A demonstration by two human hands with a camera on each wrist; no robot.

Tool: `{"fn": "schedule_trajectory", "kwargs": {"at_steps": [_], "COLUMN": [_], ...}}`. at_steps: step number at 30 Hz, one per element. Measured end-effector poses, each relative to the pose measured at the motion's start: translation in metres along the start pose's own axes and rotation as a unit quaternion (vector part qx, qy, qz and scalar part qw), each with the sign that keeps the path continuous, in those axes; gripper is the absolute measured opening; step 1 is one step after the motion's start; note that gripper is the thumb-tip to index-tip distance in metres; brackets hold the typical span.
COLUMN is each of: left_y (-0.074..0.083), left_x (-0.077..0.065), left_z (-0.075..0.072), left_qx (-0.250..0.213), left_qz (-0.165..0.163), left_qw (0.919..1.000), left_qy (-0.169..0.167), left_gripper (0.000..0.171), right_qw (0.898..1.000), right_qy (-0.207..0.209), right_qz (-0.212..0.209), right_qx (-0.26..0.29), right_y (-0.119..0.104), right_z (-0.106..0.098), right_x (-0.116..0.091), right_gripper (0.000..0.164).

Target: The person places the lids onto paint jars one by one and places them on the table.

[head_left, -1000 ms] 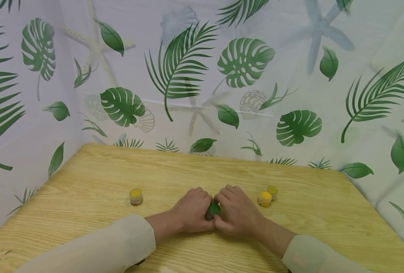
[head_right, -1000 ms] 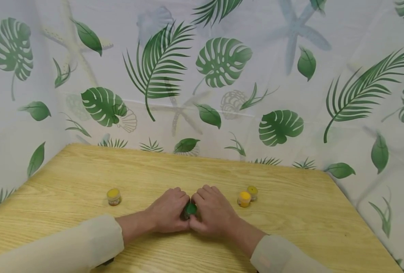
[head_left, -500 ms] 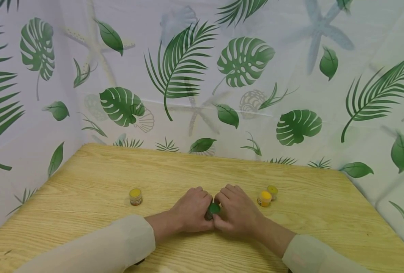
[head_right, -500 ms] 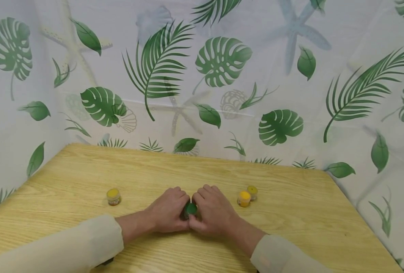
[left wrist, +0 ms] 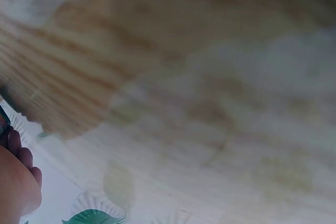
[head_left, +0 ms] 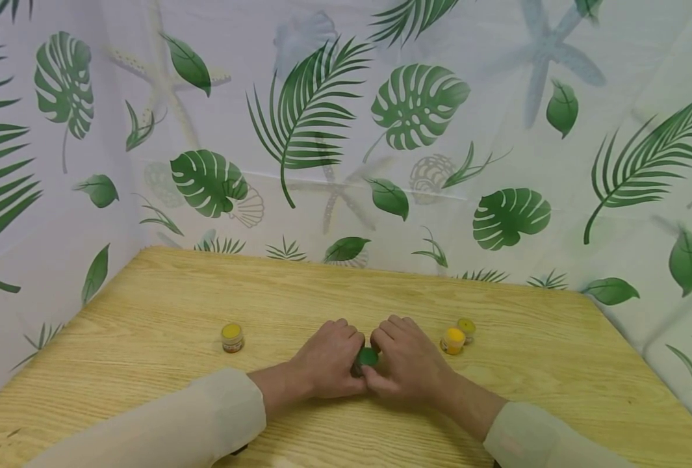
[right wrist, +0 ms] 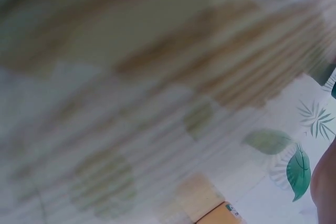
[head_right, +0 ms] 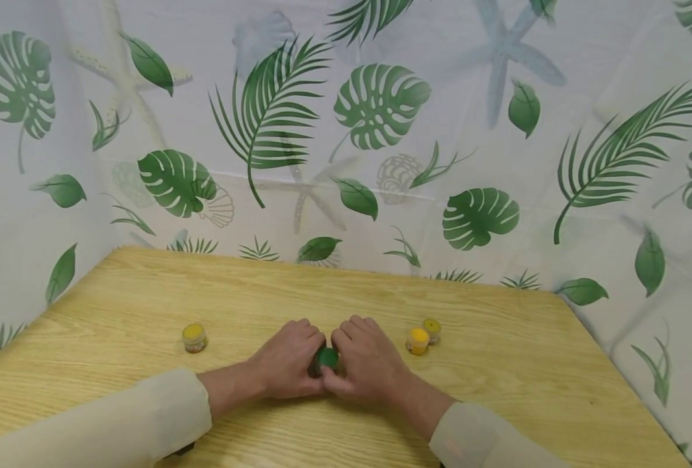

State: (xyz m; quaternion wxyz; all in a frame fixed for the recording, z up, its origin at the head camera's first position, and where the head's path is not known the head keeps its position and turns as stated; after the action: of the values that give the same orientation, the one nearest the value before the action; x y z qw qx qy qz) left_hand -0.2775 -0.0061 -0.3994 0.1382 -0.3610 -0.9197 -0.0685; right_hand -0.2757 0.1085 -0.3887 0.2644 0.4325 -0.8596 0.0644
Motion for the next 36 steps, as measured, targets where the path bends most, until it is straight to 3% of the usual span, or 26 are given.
{"fn": "schedule_trajectory", "kwargs": {"at_steps": [5, 13, 20, 29, 36], "left_y": [0.0025, 0.0007, -0.0030, 0.0016, 0.0032], "left_x": [0.0008, -0.0006, -0.0038, 0.0002, 0.0004], "left_z": [0.0009, 0.0015, -0.0008, -0.0060, -0.0043], "left_qx": [0.003, -0.002, -0.012, -0.004, 0.003], "left_qz": [0.002, -0.007, -0.005, 0.033, 0.032], "left_qw": [1.0000, 0.9999, 0.9998, 0.9987, 0.9993], "left_qy": [-0.005, -0.007, 0.012, 0.038, 0.018], "left_gripper": [0.037, 0.038, 0.040, 0.037, 0.036], "right_qw": [1.000, 0.999, 0.999, 0.999, 0.998], "right_qy": [0.017, -0.012, -0.017, -0.021, -0.039], "right_qz": [0.004, -0.011, -0.026, -0.021, 0.005], "right_qx": [-0.010, 0.037, 0.038, 0.036, 0.041], "right_y": [0.0013, -0.0025, -0.0035, 0.0008, 0.0031], "right_z": [-0.0023, -0.0010, 0.0009, -0.0034, -0.0040], "right_x": [-0.0016, -0.0022, 0.0014, -0.0011, -0.0015], "right_gripper": [0.042, 0.022, 0.029, 0.024, 0.025]}}
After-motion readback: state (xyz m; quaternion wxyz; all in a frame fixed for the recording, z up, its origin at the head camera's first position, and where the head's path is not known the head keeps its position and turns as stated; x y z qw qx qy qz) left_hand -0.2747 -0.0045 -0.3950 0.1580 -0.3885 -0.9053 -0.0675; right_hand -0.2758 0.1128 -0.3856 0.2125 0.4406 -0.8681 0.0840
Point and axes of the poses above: each hand's wrist, its own x-axis towards the middle knuckle, its own z-axis out of the palm, y = z × x, the point moved 6 cm from there along x, towards the middle knuckle
